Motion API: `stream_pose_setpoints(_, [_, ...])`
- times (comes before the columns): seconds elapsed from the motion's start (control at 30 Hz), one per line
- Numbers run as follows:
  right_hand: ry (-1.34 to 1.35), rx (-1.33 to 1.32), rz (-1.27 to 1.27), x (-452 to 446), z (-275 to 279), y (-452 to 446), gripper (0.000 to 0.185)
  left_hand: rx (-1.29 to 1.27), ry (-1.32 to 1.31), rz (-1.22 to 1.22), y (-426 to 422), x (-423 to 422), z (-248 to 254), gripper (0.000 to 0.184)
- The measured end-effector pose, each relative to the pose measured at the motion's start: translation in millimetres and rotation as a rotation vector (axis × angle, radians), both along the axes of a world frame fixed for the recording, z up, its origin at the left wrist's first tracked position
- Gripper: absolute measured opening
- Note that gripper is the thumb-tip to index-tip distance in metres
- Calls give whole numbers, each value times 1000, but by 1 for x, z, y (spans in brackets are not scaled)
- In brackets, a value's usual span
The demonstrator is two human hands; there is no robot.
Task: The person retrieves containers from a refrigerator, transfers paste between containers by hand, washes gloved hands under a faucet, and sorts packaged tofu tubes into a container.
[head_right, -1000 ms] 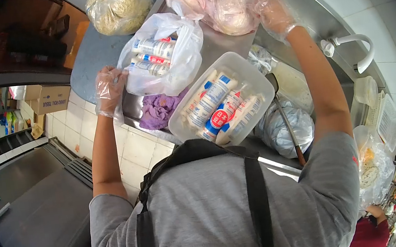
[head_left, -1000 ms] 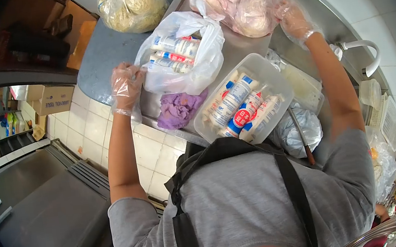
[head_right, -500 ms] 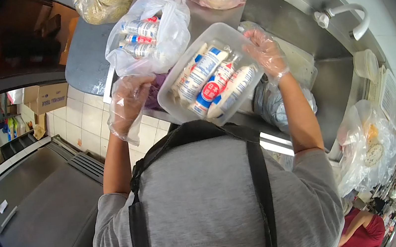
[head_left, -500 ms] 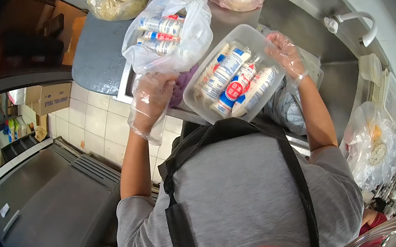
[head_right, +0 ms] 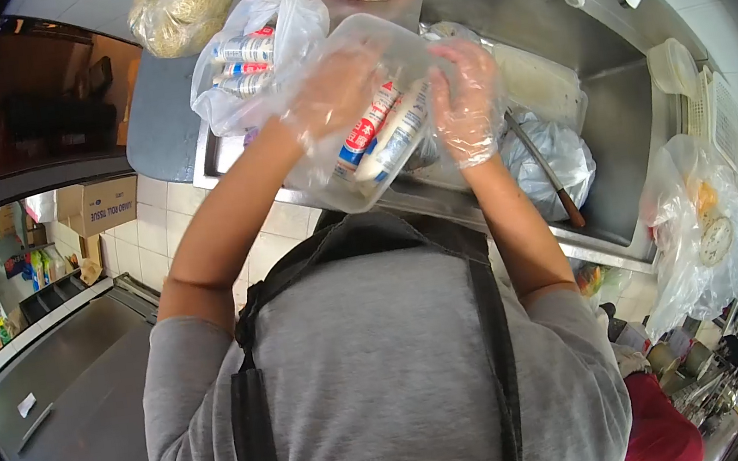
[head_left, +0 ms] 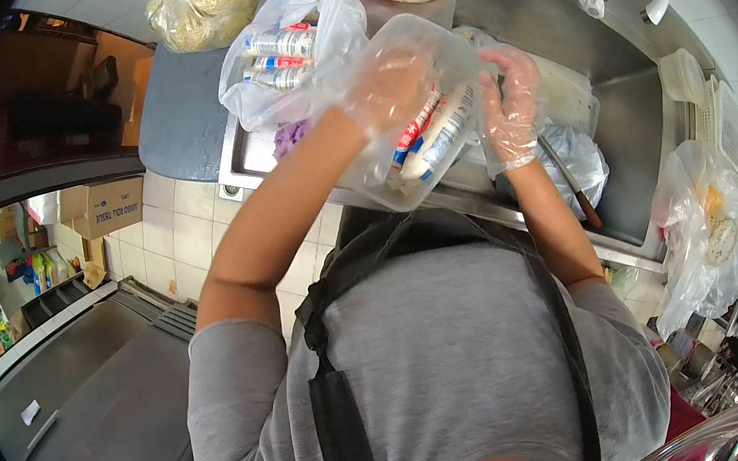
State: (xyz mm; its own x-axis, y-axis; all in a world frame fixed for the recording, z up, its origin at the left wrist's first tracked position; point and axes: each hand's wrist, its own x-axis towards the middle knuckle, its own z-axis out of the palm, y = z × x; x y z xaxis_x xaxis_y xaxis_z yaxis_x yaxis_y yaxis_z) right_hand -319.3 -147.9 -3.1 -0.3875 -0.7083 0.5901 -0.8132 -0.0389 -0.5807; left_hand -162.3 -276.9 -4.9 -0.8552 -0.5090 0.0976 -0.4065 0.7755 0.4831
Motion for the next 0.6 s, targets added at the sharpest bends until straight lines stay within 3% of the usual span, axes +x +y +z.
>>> stream_pose_setpoints(0.07, [120,-20,114,0,0,1,25,-18,-86,-71,-14,-22,2,44])
stream_pose_setpoints(0.13, [312,277,389,-10,-6,-20,24,46,-448,-150,-28,-41,3,36])
stream_pose_setpoints(0.17, [315,276,387,-9,-3,-31,24,44,-445,-151,-27,-45,3,36])
stream_pose_setpoints(0.23, [452,1246,396,9,33,-61,28,30,-535,-155,-27,-50,5,26])
stream_pose_setpoints(0.33, [523,1322,466,-3,-1,-89,34,3,-596,-272,-36,-56,-2,29])
stream_pose_setpoints(0.47, [427,1431,549,-15,1,-104,40,61,-646,-203,-30,-55,8,32])
stream_pose_setpoints(0.5, [534,1502,565,-16,-5,-109,43,40,-639,-172,-25,-54,11,34])
stream_pose_setpoints(0.53, [644,1571,580,-19,-15,-114,46,19,-632,-142,-20,-53,14,35])
stream_pose_setpoints(0.6, [611,1531,507,-44,-62,-118,47,-1,-637,-104,-14,-51,15,36])
